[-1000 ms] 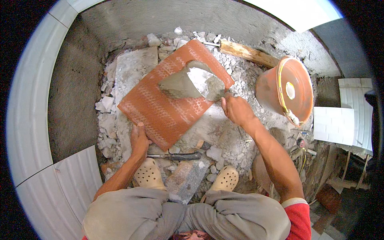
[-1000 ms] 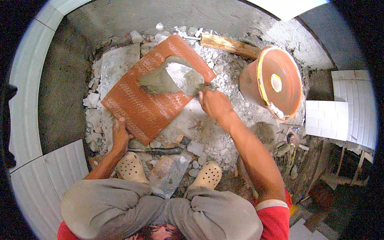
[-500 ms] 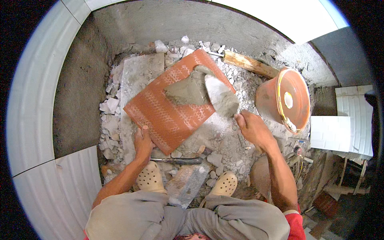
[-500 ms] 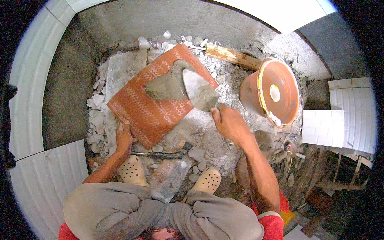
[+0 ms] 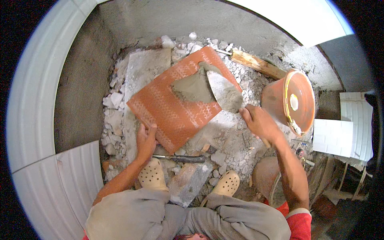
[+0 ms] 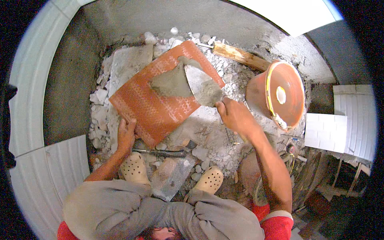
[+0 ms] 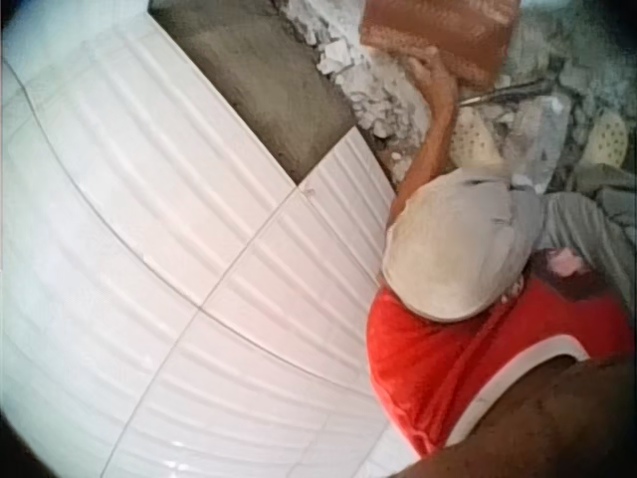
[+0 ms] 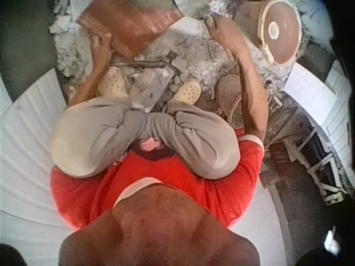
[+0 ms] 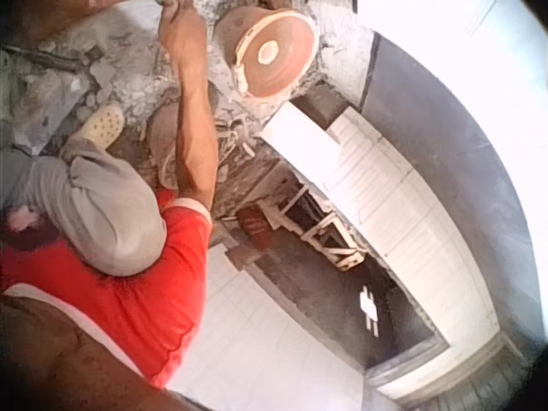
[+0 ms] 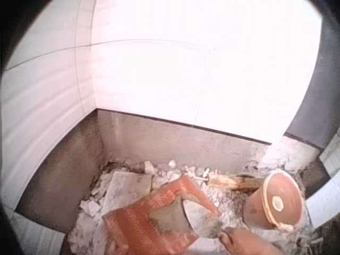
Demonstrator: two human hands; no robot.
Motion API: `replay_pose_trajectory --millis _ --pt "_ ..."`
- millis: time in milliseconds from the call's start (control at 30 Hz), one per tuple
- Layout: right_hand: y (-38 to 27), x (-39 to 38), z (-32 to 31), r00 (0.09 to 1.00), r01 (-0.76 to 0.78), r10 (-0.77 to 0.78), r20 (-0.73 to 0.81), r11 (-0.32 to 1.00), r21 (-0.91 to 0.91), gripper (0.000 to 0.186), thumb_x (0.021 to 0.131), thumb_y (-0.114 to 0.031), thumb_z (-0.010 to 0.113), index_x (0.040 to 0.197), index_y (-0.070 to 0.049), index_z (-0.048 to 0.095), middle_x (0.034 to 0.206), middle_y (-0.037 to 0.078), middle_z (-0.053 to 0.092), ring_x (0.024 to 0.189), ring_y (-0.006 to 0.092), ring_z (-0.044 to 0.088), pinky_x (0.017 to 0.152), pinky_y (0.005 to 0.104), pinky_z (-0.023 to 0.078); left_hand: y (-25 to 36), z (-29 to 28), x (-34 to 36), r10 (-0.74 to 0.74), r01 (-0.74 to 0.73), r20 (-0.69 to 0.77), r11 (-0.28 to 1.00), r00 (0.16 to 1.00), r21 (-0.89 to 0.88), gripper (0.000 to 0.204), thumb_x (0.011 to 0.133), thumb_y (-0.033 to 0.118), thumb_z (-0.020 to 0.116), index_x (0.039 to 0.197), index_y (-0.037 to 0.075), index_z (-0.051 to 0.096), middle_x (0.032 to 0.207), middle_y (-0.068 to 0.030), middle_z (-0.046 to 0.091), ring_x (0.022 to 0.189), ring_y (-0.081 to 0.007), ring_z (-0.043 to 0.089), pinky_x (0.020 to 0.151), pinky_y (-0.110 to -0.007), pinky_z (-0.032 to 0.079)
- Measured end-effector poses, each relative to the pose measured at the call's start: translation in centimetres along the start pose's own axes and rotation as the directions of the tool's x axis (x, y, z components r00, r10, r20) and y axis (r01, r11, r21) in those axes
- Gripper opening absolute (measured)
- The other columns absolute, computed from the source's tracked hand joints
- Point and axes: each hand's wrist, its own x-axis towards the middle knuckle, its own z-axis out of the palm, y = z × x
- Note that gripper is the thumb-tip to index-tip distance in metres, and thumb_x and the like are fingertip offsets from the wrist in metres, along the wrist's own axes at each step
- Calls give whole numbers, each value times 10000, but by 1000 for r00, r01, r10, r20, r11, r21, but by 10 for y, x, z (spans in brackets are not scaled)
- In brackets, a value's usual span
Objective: The person scoops cement from a bucket and spreads it onto a terracotta tile using a trowel. They then press the tile onto a wall and adjust its position to align with existing tiles.
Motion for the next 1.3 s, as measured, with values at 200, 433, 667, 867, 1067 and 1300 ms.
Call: replay_pose_trajectory --millis 200,433,667,867,1067,1300 --pt "-36 -23 28 980 140 -176 -91 941 -309 308 1005 -299 481 965 -1 552 755 247 657 680 416 675 594 506 550 -17 -3 6 99 -100 20 993 995 65 353 964 249 604 1172 -8 478 1032 -129 644 881 -189 657 683 -318 568" --pt "-39 19 33 994 45 -80 -76 926 -375 267 979 -270 503 979 -11 565 833 240 683 755 416 699 658 509 575 -31 -7 13 243 -245 30 967 970 71 411 960 287 615 1193 -27 488 1055 -151 652 932 -216 651 823 -354 509" --pt "-26 51 28 996 -12 -17 -91 952 -306 349 991 -296 476 991 17 630 910 271 693 830 433 699 725 513 575 -30 -5 11 223 -224 19 973 975 57 407 959 309 622 1157 -22 491 1030 -150 653 919 -198 642 812 -346 503" --pt "-11 67 37 983 49 -78 -164 984 -171 360 1000 -280 456 1093 59 537 786 321 649 810 494 647 746 558 530 -28 -7 12 182 -185 34 975 983 122 392 960 308 621 1113 -24 481 1007 -142 640 884 -174 633 769 -331 505" --pt "-20 72 18 986 88 -78 149 994 -60 443 1021 -313 405 924 76 592 726 276 645 636 433 661 682 517 544 -31 -4 16 196 -193 -9 972 981 134 356 955 282 625 1086 -21 491 957 -153 638 856 -178 630 752 -325 506" --pt "-39 17 -10 998 -17 23 51 994 -105 432 1014 -302 414 955 77 611 749 286 648 686 450 656 717 532 534 -32 -6 10 144 -144 3 984 990 100 367 952 271 632 1117 -25 492 991 -158 647 894 -208 639 792 -360 508"
